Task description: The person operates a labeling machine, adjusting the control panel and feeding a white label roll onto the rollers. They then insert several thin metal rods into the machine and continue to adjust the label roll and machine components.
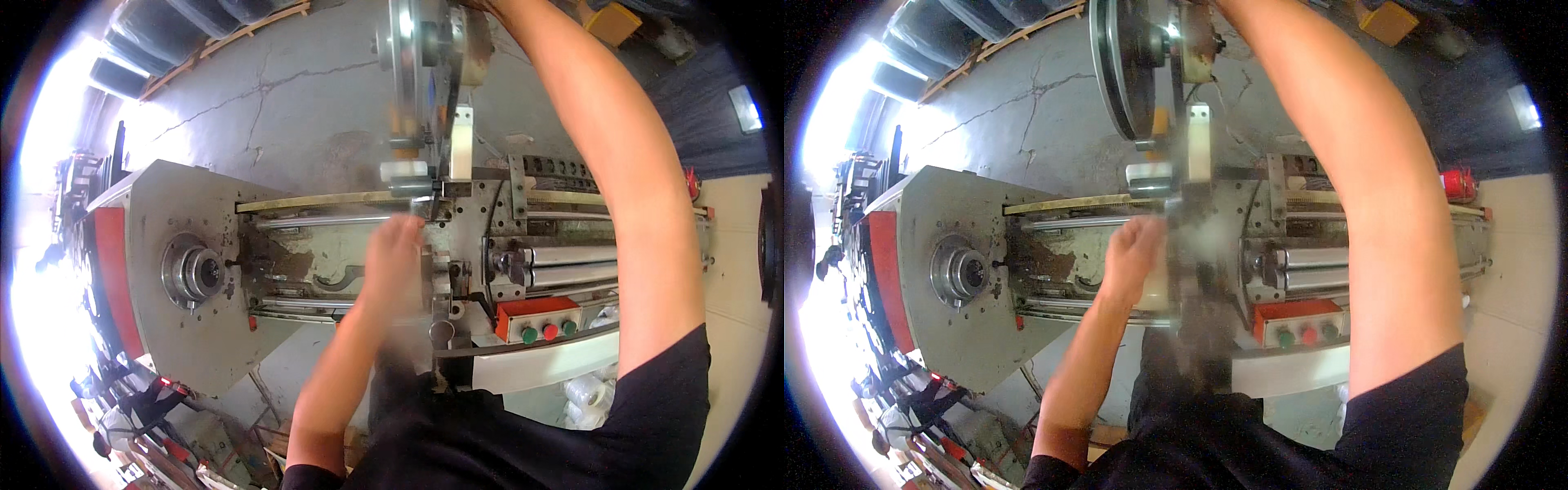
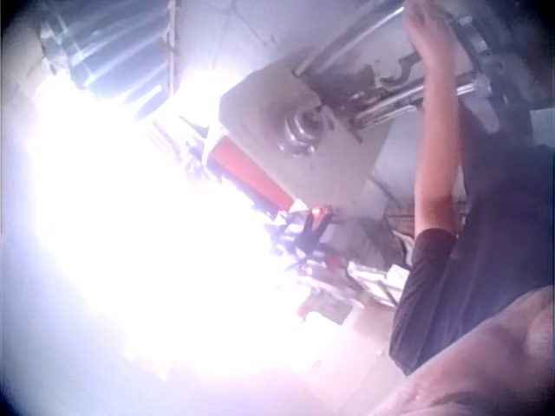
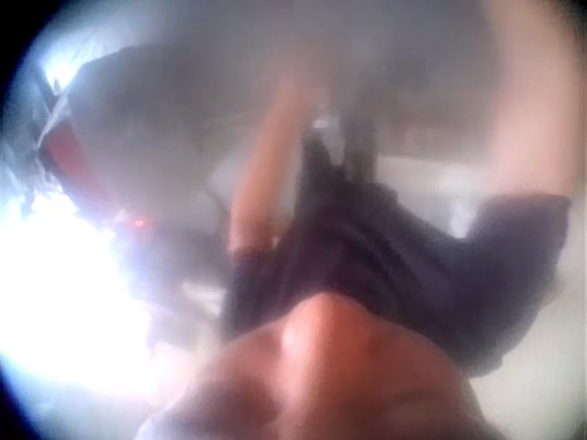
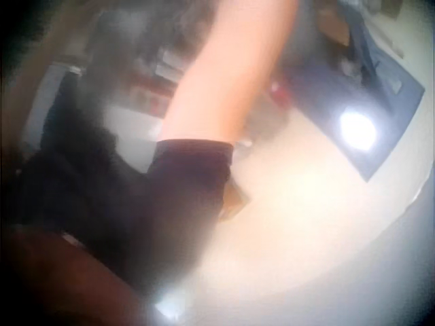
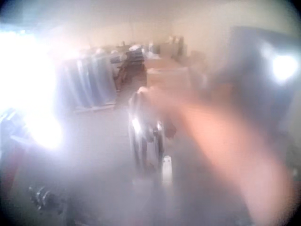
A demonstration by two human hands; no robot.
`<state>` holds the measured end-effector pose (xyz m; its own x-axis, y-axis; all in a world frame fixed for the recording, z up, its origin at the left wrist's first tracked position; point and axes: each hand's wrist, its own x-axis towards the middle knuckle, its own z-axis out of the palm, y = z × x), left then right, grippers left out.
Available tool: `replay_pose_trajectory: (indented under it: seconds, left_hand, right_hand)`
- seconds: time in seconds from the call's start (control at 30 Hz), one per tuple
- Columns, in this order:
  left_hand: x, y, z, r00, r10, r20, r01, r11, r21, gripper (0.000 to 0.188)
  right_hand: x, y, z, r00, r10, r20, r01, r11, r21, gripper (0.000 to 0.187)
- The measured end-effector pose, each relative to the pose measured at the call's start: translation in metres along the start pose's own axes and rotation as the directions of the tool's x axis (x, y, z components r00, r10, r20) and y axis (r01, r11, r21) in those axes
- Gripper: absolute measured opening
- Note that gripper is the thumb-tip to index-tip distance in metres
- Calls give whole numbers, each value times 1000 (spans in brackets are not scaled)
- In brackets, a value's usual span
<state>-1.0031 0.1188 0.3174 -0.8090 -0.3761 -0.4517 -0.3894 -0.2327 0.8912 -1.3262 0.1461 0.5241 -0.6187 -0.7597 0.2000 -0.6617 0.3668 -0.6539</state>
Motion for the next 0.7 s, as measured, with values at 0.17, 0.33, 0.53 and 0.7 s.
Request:
replay_pose_trajectory:
  seconds: [0.17, 0.33, 0.53, 0.7]
  left_hand:
    - [82, -40, 6, 984, -93, -154, 119, 978, 172, 18]
    - [72, -20, 4, 992, -11, -125, 50, 949, 310, 19]
    - [74, -5, 26, 991, -42, -127, 50, 997, 57, 21]
    - [66, 0, 6, 968, -20, -249, 75, 974, 216, 24]
  right_hand:
    - [2, 34, -14, 994, 111, -19, -111, 994, 19, 43]
    - [-99, 89, -47, 880, 280, -383, -219, 956, 196, 41]
    - [-523, 318, -135, 37, 447, -894, -686, 662, 302, 46]
    - [-658, 400, -103, -174, 854, -490, -696, 245, 674, 47]
